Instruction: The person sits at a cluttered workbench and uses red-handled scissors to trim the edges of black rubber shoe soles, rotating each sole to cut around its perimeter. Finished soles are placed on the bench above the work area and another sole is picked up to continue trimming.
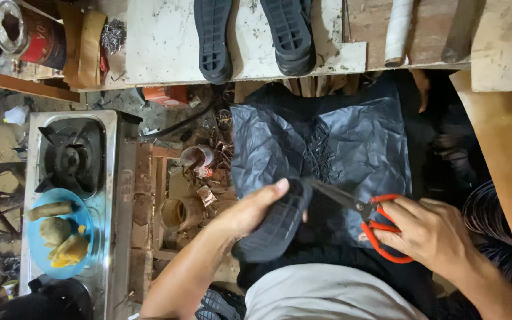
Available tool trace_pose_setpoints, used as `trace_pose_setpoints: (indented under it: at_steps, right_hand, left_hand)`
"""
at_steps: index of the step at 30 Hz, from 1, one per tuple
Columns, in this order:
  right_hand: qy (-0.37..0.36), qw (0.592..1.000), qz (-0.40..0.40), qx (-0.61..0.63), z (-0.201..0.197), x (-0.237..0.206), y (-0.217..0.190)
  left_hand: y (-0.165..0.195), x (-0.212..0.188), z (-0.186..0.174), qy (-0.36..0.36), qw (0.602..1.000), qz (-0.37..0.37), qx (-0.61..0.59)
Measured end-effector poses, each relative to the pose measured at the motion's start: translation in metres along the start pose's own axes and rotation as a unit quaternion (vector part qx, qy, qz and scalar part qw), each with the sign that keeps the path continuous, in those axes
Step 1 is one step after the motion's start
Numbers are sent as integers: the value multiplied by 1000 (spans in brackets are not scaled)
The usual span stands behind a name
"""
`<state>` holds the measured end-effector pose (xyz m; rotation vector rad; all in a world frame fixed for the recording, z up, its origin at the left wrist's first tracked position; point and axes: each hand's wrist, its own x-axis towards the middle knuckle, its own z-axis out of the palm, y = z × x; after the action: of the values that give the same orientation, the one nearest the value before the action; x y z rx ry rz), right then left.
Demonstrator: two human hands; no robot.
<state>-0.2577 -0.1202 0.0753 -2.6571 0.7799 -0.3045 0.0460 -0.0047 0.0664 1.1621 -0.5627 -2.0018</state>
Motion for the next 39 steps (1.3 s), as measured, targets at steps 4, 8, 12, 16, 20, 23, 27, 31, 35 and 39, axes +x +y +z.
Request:
trace_pose_setpoints:
  at_steps: [4, 8, 12, 16, 20, 23, 27, 31, 35, 39]
  right_hand:
    - [16, 999, 31, 2, 15, -8, 6]
    - [13, 997, 78, 26, 38, -19, 9]
    - [46, 998, 43, 15, 58, -25, 13]
    - [44, 998, 34, -9, 63, -26, 16]
    - [63, 998, 18, -27, 62, -27, 15]
    - [71, 997, 39, -10, 61, -27, 13]
    - [67, 997, 42, -8, 62, -23, 12]
    - [74, 994, 77, 15, 63, -19, 12]
    - [84, 992, 90, 15, 62, -18, 10]
    - [83, 985, 147, 46, 62, -17, 9]
  left_hand:
    - [44, -35, -17, 129, 933, 262, 212]
    - [76, -63, -29, 316, 811, 462, 172]
    - [113, -29, -62, 423, 645, 628, 101]
    - [137, 44, -102, 497, 598, 607, 164]
    - [123, 94, -117, 602, 566, 463, 321]
    - [113, 106, -122, 621, 519, 483, 334]
    - [115, 110, -124, 654, 497, 469, 324]
    - [108, 111, -113, 669, 521, 418, 327]
    - [106, 105, -105, 644, 562, 398, 333]
    - [119, 93, -100, 664, 508, 329, 440]
